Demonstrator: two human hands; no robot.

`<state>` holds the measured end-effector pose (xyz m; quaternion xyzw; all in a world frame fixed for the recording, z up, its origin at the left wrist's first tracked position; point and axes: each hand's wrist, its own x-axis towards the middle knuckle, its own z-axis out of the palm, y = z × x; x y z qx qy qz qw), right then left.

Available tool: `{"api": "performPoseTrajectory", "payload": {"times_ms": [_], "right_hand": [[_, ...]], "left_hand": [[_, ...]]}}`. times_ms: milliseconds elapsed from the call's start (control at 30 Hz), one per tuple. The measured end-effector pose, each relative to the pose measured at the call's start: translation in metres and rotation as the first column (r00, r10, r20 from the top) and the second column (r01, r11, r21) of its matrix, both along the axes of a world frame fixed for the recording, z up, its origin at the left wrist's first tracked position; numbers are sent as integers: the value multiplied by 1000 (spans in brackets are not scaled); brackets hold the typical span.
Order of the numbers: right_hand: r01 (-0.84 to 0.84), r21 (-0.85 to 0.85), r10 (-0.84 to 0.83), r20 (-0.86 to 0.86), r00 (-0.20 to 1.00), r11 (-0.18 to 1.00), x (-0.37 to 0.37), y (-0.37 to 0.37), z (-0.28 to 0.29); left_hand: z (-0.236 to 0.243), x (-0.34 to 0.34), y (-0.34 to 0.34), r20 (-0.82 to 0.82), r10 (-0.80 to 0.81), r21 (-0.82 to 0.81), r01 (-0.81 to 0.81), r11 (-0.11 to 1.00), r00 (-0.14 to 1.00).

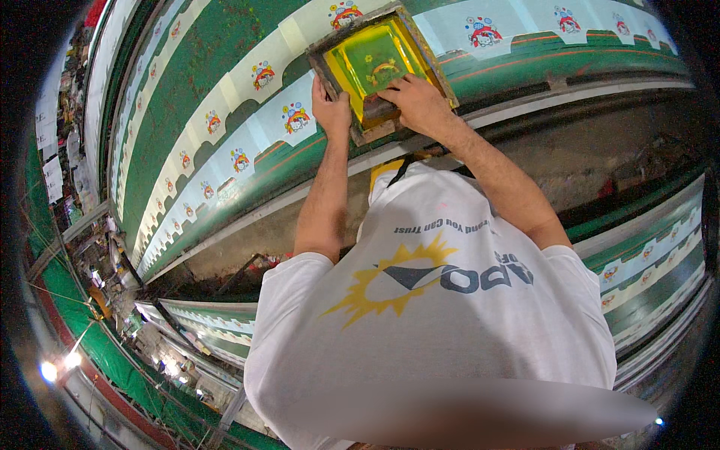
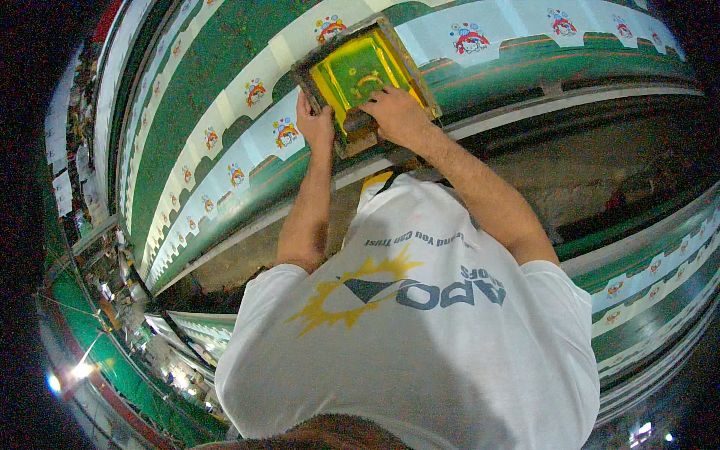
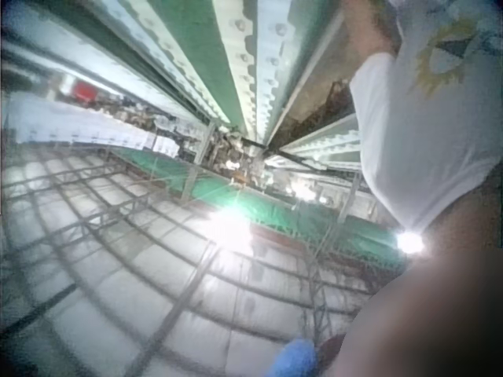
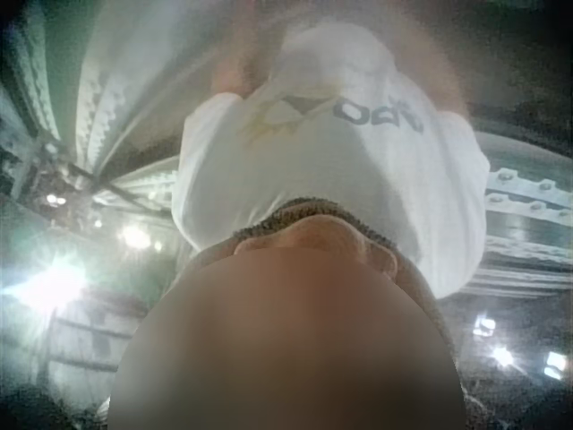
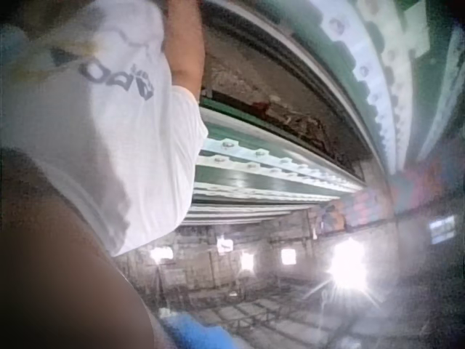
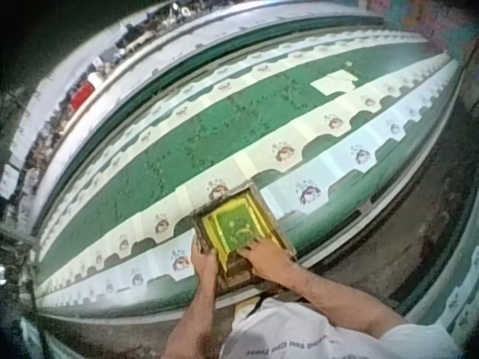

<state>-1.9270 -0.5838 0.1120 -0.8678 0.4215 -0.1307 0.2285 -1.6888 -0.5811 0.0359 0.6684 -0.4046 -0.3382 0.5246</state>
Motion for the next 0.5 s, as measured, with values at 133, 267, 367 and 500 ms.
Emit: {"api": "performPoseTrajectory", "payload": {"times_ms": [133, 267, 367, 500], "right_hand": [[21, 7, -21, 11, 1000, 1000, -1, 2, 0], [15, -7, -15, -14, 1000, 1000, -1, 1, 6], [-7, -13, 6, -35, 999, 1000, -1, -2, 7], [14, -2, -14, 26, 1000, 1000, -10, 8, 4]], "left_hand": [[4, -2, -2, 86, -4, 39, 0, 999, 996], [6, -3, -2, 122, 6, 37, -11, 999, 993], [5, -3, -1, 152, -1, 71, -10, 997, 988], [2, -2, 1, 153, 0, 64, -10, 998, 988]]}}
